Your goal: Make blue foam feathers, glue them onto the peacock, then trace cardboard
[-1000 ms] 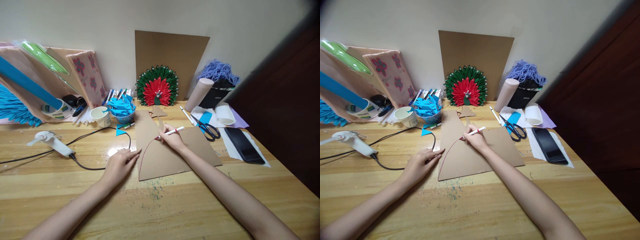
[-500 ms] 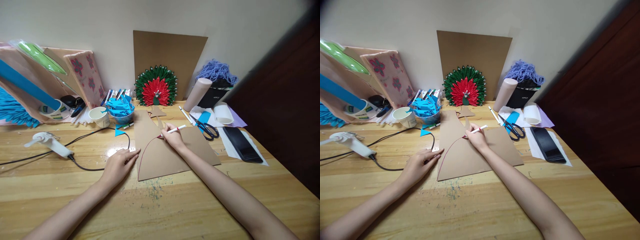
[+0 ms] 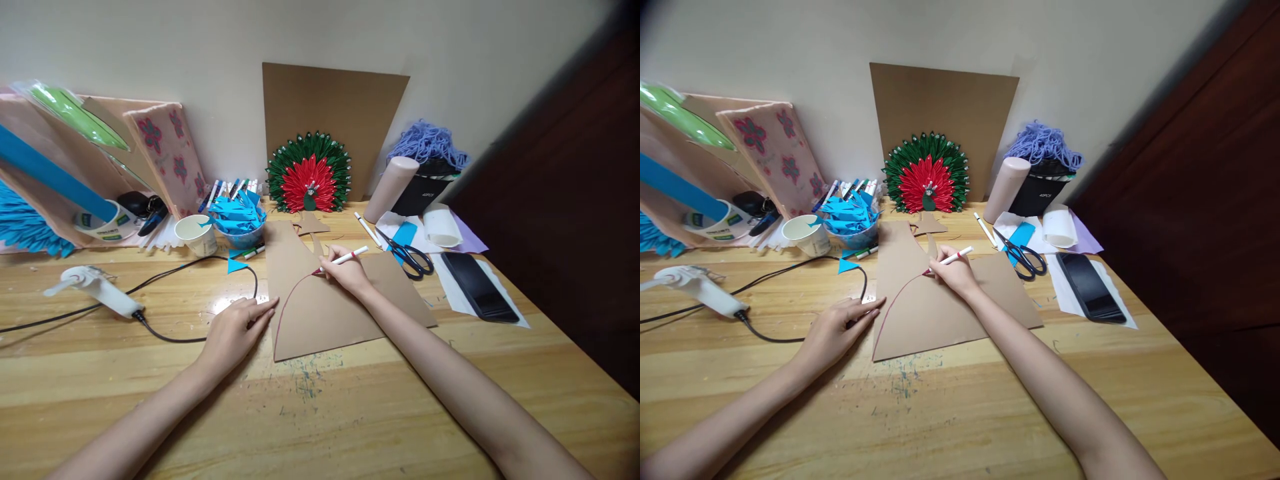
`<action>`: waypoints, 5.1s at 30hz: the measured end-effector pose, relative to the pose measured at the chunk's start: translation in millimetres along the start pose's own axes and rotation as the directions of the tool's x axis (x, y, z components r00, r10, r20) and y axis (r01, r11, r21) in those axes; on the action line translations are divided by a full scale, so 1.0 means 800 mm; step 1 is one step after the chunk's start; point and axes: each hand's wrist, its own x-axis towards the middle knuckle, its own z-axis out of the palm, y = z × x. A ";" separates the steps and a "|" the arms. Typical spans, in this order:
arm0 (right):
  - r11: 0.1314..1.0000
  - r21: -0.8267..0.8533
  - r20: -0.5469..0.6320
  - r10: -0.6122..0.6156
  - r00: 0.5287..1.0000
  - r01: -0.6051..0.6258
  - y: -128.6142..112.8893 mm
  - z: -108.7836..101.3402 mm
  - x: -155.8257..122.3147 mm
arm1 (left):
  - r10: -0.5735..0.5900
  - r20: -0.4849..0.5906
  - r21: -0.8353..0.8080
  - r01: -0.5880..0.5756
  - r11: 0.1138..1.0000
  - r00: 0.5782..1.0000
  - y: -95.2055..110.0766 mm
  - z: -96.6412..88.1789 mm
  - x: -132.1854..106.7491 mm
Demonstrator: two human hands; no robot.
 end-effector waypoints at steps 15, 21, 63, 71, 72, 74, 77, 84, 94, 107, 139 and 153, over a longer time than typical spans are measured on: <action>0.991 -0.129 -0.138 -0.046 0.989 0.028 0.010 -0.002 0.007 | -0.011 0.010 0.006 0.011 1.000 1.000 0.000 0.000 0.001; 0.992 -0.123 -0.158 -0.039 0.987 0.019 0.007 -0.002 0.006 | -0.008 0.007 -0.014 0.008 1.000 1.000 -0.001 0.001 0.001; 0.998 -0.056 -0.131 -0.012 0.991 0.005 0.014 -0.003 0.009 | -0.023 0.031 -0.001 0.023 1.000 0.999 -0.002 0.001 0.001; 0.995 -0.102 -0.053 -0.018 0.998 0.013 0.014 -0.011 0.010 | -0.029 0.042 0.003 0.029 1.000 0.999 -0.001 0.000 0.001; 0.996 -0.093 -0.028 -0.017 0.999 0.014 0.013 -0.013 0.009 | -0.034 0.044 0.005 0.034 0.999 0.998 -0.001 0.000 0.002; 0.997 -0.076 0.017 -0.021 1.000 0.022 0.011 -0.016 0.007 | -0.042 0.048 0.006 0.041 0.999 0.998 -0.001 0.001 0.002; 0.996 -0.078 0.024 -0.030 0.999 0.032 0.010 -0.018 0.005 | -0.049 0.054 0.003 0.049 0.999 0.997 -0.001 0.001 0.003; 0.996 -0.086 -0.031 -0.021 0.999 0.018 0.016 -0.020 0.007 | -0.038 0.039 -0.014 0.038 0.999 0.999 -0.004 0.001 0.001; 0.997 -0.073 -0.069 0.022 0.997 -0.027 0.011 -0.032 -0.001 | -0.032 0.027 -0.017 0.032 0.999 0.999 -0.001 0.000 0.002; 0.989 -0.145 -0.115 0.002 0.993 -0.018 0.014 -0.050 -0.011 | -0.031 0.025 0.016 0.030 0.999 0.999 -0.003 0.002 0.001; 0.983 -0.184 -0.145 0.001 0.989 -0.028 0.013 -0.090 -0.057 | -0.013 0.025 0.029 0.012 1.000 1.000 -0.004 0.002 0.003; 0.989 -0.144 -0.141 0.002 0.990 -0.022 0.026 -0.105 -0.078 | 0.008 0.067 0.086 -0.014 0.996 0.998 -0.003 0.001 0.005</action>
